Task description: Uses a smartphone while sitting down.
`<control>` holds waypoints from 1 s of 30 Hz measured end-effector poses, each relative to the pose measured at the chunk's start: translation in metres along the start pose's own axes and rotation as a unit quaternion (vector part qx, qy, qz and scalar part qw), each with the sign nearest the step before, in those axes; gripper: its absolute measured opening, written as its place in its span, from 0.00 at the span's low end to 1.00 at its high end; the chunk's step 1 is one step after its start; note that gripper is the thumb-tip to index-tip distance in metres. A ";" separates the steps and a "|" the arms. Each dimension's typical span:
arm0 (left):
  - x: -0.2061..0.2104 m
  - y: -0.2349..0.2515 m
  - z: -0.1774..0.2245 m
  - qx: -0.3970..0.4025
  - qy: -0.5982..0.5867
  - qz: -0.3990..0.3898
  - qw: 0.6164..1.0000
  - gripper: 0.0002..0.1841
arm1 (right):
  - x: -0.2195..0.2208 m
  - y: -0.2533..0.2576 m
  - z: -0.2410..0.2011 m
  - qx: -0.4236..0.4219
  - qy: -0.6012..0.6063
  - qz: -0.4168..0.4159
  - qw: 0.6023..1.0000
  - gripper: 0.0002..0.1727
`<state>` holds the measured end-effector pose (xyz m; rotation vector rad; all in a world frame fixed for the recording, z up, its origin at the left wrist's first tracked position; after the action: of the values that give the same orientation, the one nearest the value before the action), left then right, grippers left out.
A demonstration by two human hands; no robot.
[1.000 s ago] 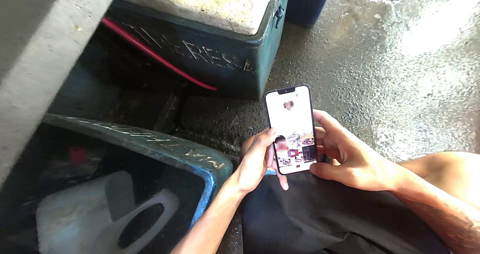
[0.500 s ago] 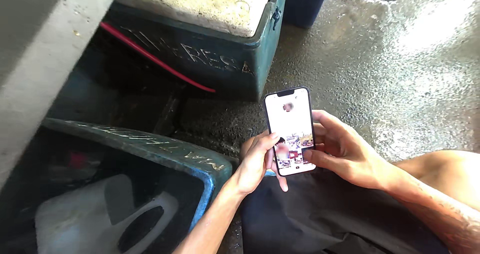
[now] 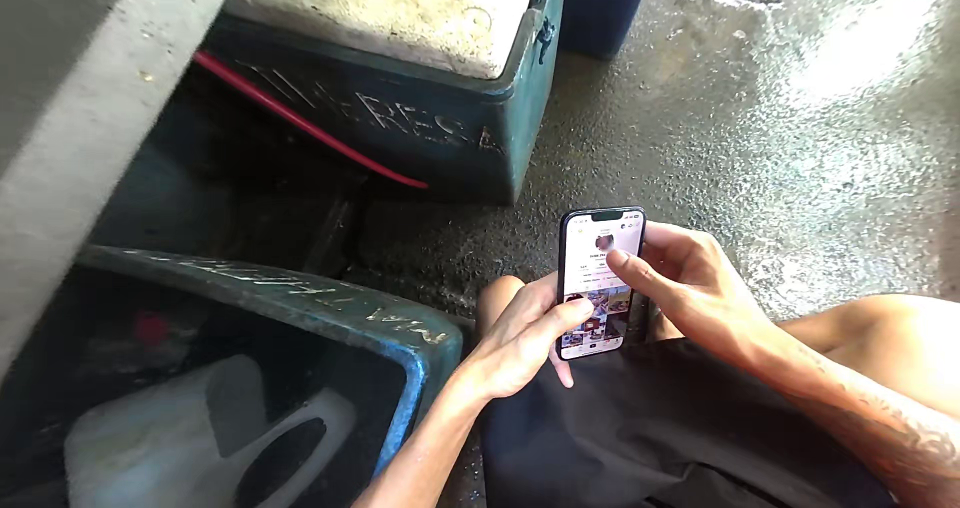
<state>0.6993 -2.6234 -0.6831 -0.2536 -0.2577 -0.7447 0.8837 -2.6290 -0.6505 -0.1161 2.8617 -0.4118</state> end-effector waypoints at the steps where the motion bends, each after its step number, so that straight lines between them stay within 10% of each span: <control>1: 0.000 0.000 0.000 -0.003 0.002 0.000 1.000 0.14 | 0.000 0.000 0.000 0.001 0.001 0.001 1.000 0.09; 30: -0.007 -0.002 0.000 0.046 -0.155 0.039 0.986 0.17 | 0.009 -0.005 0.004 -0.029 0.051 -0.156 0.986 0.31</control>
<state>0.6932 -2.6206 -0.6853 -0.2904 -0.5738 -0.6130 0.8762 -2.6358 -0.6544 -0.5763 2.9610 -0.4013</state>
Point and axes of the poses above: each hand's wrist, its own y-axis towards the middle knuckle, its own x-axis out of the palm, z = x × y, the point moved 4 cm from there along y, towards the middle knuckle, and after that the axes turned 7 degrees about x, right-handed, at the moved point
